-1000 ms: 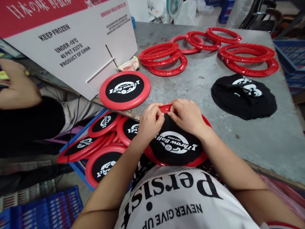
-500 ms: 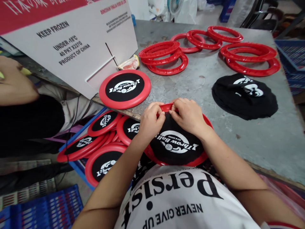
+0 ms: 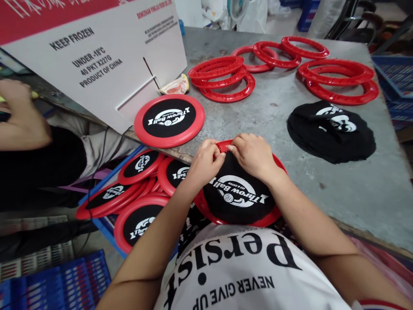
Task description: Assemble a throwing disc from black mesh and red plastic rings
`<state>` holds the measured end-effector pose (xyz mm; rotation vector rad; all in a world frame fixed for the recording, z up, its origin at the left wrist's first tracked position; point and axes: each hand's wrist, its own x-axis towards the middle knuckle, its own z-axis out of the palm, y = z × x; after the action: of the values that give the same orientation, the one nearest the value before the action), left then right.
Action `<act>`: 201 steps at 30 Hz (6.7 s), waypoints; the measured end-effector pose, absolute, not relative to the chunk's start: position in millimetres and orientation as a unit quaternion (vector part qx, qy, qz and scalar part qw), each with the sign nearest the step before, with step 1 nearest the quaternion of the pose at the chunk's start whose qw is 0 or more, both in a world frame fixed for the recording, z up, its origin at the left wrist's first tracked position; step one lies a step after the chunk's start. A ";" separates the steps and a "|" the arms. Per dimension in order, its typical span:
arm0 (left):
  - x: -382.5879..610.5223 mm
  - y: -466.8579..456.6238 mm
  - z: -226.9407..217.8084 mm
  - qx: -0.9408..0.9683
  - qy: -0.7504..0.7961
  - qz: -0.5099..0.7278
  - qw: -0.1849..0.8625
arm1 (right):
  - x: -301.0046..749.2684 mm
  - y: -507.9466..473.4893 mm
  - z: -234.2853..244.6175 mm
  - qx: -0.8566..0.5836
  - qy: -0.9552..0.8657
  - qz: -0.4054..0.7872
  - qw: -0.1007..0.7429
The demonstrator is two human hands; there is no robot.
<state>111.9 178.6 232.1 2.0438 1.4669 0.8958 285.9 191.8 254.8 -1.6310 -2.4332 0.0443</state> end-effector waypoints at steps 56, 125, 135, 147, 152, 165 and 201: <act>115.8 162.6 288.1 0.836 0.468 0.263 0.114 | 300.5 164.0 257.7 -0.460 -0.763 0.225 0.395; 123.5 170.0 287.3 0.776 0.528 0.297 0.174 | 305.4 175.5 268.7 -0.496 -0.772 0.203 0.342; 125.1 171.6 284.2 0.765 0.534 0.312 0.178 | 303.6 175.2 267.2 -0.505 -0.767 0.194 0.345; 125.5 171.9 282.8 0.748 0.561 0.311 0.171 | 297.8 176.9 266.1 -0.519 -0.765 0.189 0.332; 125.4 170.7 284.1 0.748 0.565 0.304 0.171 | 296.6 177.0 265.3 -0.516 -0.767 0.186 0.334; 122.5 170.4 283.7 0.760 0.538 0.313 0.187 | 300.9 175.9 264.7 -0.509 -0.760 0.198 0.353; 107.0 177.7 276.9 0.768 0.565 0.257 0.160 | 327.6 194.6 258.6 -0.550 -0.715 0.281 0.327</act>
<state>107.0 177.7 276.9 2.1940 1.6136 0.7343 327.6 194.6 258.6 -1.4395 -1.8739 0.7362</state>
